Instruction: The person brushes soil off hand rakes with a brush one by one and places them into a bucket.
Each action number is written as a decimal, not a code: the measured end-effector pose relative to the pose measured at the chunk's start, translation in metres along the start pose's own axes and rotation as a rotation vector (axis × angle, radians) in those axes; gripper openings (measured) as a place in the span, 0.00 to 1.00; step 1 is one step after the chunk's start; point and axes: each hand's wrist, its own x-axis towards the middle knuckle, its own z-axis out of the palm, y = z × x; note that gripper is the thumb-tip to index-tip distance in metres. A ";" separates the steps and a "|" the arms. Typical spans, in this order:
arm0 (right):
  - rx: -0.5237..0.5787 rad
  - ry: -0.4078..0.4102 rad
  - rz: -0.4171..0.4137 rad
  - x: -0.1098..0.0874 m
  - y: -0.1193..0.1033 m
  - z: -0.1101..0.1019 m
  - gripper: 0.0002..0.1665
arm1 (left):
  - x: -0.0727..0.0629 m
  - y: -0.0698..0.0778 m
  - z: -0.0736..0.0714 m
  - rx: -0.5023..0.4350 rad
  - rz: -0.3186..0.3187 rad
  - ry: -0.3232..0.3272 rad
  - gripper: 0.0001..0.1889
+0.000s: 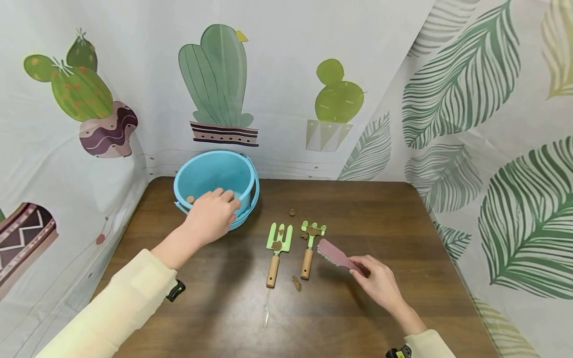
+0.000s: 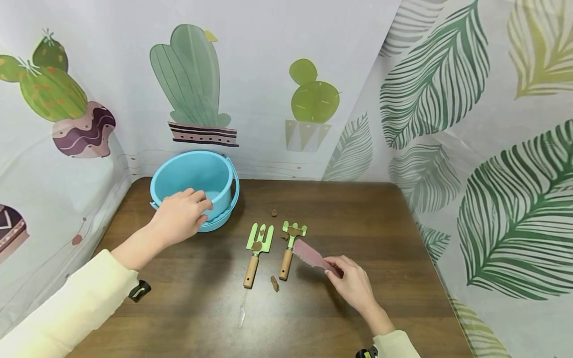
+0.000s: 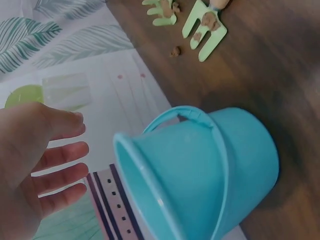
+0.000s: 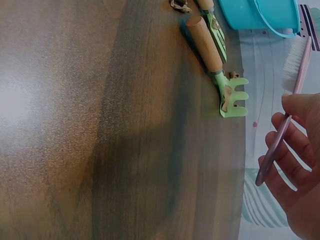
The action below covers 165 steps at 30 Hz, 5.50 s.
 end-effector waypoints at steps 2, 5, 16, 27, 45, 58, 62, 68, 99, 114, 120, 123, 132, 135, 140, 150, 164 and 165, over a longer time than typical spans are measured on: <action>-0.005 0.001 0.002 0.001 0.000 0.000 0.18 | -0.003 0.003 0.005 -0.002 0.010 0.009 0.11; -0.005 -0.003 0.004 0.001 0.000 0.000 0.18 | -0.009 0.006 0.013 0.002 0.018 0.017 0.12; 0.015 -0.001 0.000 0.000 0.000 0.001 0.18 | -0.025 0.022 0.037 -0.079 -0.053 -0.066 0.15; 0.032 -0.003 -0.022 -0.002 0.002 0.004 0.18 | -0.038 0.036 0.063 -0.145 -0.124 -0.164 0.24; 0.027 -0.006 -0.022 -0.005 0.001 0.003 0.18 | -0.050 0.063 0.096 -0.276 -0.247 -0.297 0.36; 0.018 0.005 -0.022 -0.005 0.001 0.002 0.19 | -0.050 0.086 0.120 -0.316 -0.326 -0.311 0.38; 0.017 0.005 -0.013 -0.006 0.001 0.003 0.19 | -0.050 0.094 0.126 -0.308 -0.356 -0.319 0.37; 0.025 0.008 -0.009 -0.007 0.002 0.004 0.19 | -0.048 0.106 0.133 -0.294 -0.405 -0.297 0.35; 0.034 0.013 -0.017 -0.009 0.000 0.008 0.19 | -0.046 0.138 0.169 -0.304 -0.646 -0.312 0.26; 0.036 0.012 -0.021 -0.009 -0.002 0.010 0.19 | -0.035 0.148 0.169 -0.314 -0.732 -0.344 0.23; 0.030 0.013 -0.024 -0.010 -0.001 0.009 0.19 | -0.034 0.145 0.169 -0.414 -0.782 -0.318 0.13; 0.031 0.015 -0.027 -0.011 -0.001 0.009 0.19 | -0.034 0.142 0.167 -0.438 -0.797 -0.298 0.12; 0.035 0.017 -0.026 -0.013 0.002 0.009 0.19 | -0.033 0.133 0.164 -0.380 -0.806 -0.375 0.11; 0.033 0.024 -0.030 -0.013 0.002 0.009 0.20 | -0.034 0.130 0.165 -0.375 -0.814 -0.382 0.10; 0.028 0.030 -0.034 -0.013 0.001 0.009 0.20 | -0.034 0.125 0.166 -0.373 -0.831 -0.406 0.11; 0.026 0.019 -0.020 -0.012 0.000 0.008 0.20 | -0.036 0.116 0.167 -0.337 -0.835 -0.405 0.12; 0.028 0.007 -0.010 -0.012 -0.003 0.008 0.19 | -0.037 0.111 0.161 -0.267 -0.793 -0.394 0.09; 0.031 0.005 -0.010 -0.013 -0.003 0.008 0.19 | -0.037 0.110 0.162 -0.266 -0.788 -0.399 0.10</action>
